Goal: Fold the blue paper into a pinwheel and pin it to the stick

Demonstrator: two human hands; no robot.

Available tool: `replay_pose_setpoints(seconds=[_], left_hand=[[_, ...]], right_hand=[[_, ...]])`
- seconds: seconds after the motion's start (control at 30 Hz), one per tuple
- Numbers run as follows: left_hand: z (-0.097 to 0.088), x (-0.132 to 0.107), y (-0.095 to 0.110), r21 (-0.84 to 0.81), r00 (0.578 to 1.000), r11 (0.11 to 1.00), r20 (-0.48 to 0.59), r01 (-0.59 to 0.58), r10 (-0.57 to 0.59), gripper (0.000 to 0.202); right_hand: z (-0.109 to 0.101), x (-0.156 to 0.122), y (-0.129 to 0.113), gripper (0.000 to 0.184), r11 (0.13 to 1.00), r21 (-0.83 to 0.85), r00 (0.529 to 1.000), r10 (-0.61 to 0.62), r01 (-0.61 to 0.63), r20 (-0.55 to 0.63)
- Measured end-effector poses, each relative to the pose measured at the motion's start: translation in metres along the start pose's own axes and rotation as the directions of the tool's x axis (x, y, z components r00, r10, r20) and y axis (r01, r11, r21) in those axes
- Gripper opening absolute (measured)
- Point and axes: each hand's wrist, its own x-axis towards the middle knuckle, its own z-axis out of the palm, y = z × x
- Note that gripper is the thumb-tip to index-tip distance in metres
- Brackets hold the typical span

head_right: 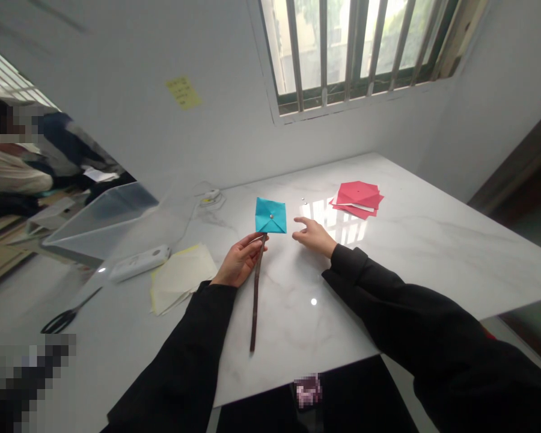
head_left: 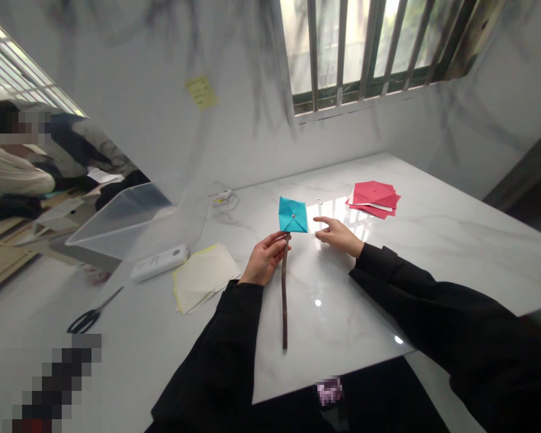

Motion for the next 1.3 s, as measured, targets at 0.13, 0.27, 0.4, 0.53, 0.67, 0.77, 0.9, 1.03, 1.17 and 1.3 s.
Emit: replay_pose_setpoints(seconds=[0.13, 0.27, 0.4, 0.53, 0.67, 0.77, 0.9, 1.03, 1.17, 1.3], left_hand=[[0.001, 0.001, -0.001, -0.014, 1.000, 1.000, -0.020, -0.013, 0.012, 0.047], [0.001, 0.001, -0.001, -0.008, 0.999, 1.000, -0.025, -0.023, 0.022, 0.045], [0.002, 0.001, -0.001, -0.010, 1.000, 1.000, -0.023, -0.020, 0.019, 0.045], [0.002, 0.001, -0.001, -0.015, 0.999, 1.000, -0.029, -0.021, 0.020, 0.045], [0.002, 0.001, -0.002, -0.025, 0.999, 0.999, -0.036, -0.026, 0.025, 0.047], [0.002, 0.002, -0.002, -0.036, 0.999, 0.999, -0.043, -0.015, 0.014, 0.049], [0.001, 0.002, -0.002, -0.031, 0.999, 0.999, -0.043, -0.011, 0.009, 0.048], [0.001, 0.002, -0.003, -0.023, 0.999, 1.000, -0.031, -0.010, 0.010, 0.048], [0.000, 0.002, -0.003, -0.006, 1.000, 1.000, -0.014, -0.021, 0.021, 0.047], [0.000, 0.003, -0.003, -0.004, 1.000, 1.000, -0.006, -0.027, 0.027, 0.047]], right_hand=[[0.001, -0.003, -0.002, 0.037, 0.999, 0.011, 0.964, -0.040, 0.039, 0.264], [0.004, -0.004, -0.002, 0.031, 0.999, 0.014, 0.963, -0.051, 0.049, 0.263], [0.001, -0.002, -0.004, 0.046, 0.998, 0.037, 0.999, 0.041, -0.042, 0.028], [0.001, -0.006, -0.010, 0.056, 0.993, 0.090, 0.988, 0.069, -0.082, 0.136], [0.007, -0.010, -0.014, 0.030, 0.988, 0.149, 0.961, -0.076, 0.037, 0.266], [0.009, -0.011, -0.015, 0.028, 0.987, 0.158, 0.990, -0.060, 0.039, 0.130], [0.003, -0.009, -0.015, 0.044, 0.985, 0.170, 0.996, 0.032, -0.019, -0.078], [-0.001, -0.008, -0.014, 0.053, 0.987, 0.133, 0.996, 0.085, -0.089, 0.031], [0.004, -0.008, -0.009, 0.024, 0.997, 0.046, 0.951, 0.047, -0.064, 0.306], [0.008, -0.006, -0.007, 0.018, 0.995, 0.077, 0.979, 0.048, -0.065, 0.199]])
